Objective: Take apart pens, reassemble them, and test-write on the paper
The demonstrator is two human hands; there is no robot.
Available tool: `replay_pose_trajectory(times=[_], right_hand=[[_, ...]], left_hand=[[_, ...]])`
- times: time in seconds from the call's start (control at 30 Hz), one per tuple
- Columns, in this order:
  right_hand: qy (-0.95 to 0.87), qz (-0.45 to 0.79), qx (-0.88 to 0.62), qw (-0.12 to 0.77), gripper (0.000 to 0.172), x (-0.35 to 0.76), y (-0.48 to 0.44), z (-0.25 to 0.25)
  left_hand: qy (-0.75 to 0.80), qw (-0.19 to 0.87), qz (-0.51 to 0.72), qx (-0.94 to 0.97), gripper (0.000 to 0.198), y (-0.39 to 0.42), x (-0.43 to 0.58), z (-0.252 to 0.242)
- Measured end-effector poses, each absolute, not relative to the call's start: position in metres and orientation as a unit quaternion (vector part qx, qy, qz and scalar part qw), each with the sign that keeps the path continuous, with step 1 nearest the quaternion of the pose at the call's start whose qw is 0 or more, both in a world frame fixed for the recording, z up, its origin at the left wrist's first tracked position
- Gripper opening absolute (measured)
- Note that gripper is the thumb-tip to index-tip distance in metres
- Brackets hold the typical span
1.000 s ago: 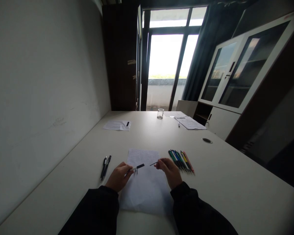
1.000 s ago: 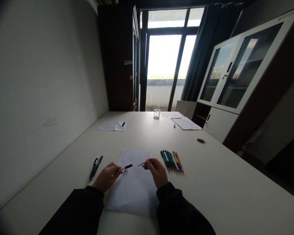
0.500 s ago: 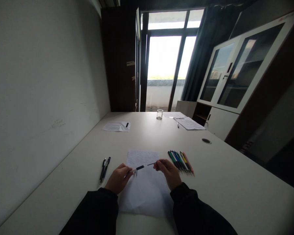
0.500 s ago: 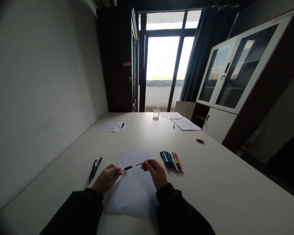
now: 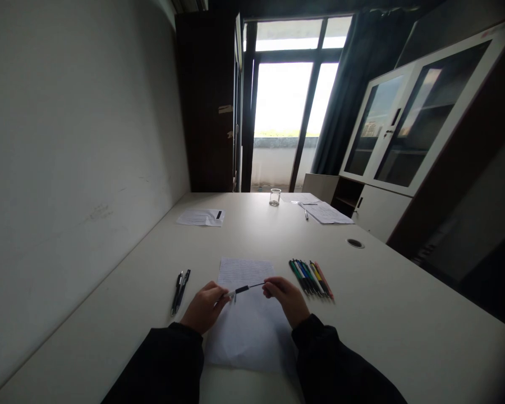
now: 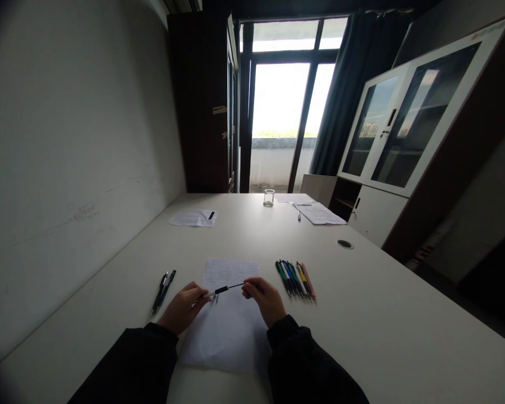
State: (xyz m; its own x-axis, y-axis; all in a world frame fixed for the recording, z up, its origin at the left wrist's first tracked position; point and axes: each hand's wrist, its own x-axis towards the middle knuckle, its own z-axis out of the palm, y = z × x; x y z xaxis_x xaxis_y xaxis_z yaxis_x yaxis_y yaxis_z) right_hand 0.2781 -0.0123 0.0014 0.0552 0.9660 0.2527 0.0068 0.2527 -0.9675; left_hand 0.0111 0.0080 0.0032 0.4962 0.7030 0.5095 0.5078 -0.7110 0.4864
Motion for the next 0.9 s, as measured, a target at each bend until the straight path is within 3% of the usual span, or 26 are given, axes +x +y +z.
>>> replay_pose_trajectory(times=[0.4, 0.57, 0.9], right_hand=[[-0.594, 0.411, -0.461, 0.515, 0.025, 0.2696, -0.0145, 0.0005], [-0.578, 0.411, -0.469, 0.525, 0.037, 0.271, -0.0132, -0.0011], [-0.621, 0.364, -0.485, 0.496, 0.025, 0.2701, -0.0174, 0.0038]], left_hand=[[0.33, 0.129, 0.339, 0.871, 0.014, 0.0068, 0.0124, 0.0057], [0.331, 0.126, 0.343, 0.87, 0.014, 0.008, 0.0118, 0.005], [0.319, 0.112, 0.324, 0.884, 0.012, 0.007, 0.0122, 0.0047]])
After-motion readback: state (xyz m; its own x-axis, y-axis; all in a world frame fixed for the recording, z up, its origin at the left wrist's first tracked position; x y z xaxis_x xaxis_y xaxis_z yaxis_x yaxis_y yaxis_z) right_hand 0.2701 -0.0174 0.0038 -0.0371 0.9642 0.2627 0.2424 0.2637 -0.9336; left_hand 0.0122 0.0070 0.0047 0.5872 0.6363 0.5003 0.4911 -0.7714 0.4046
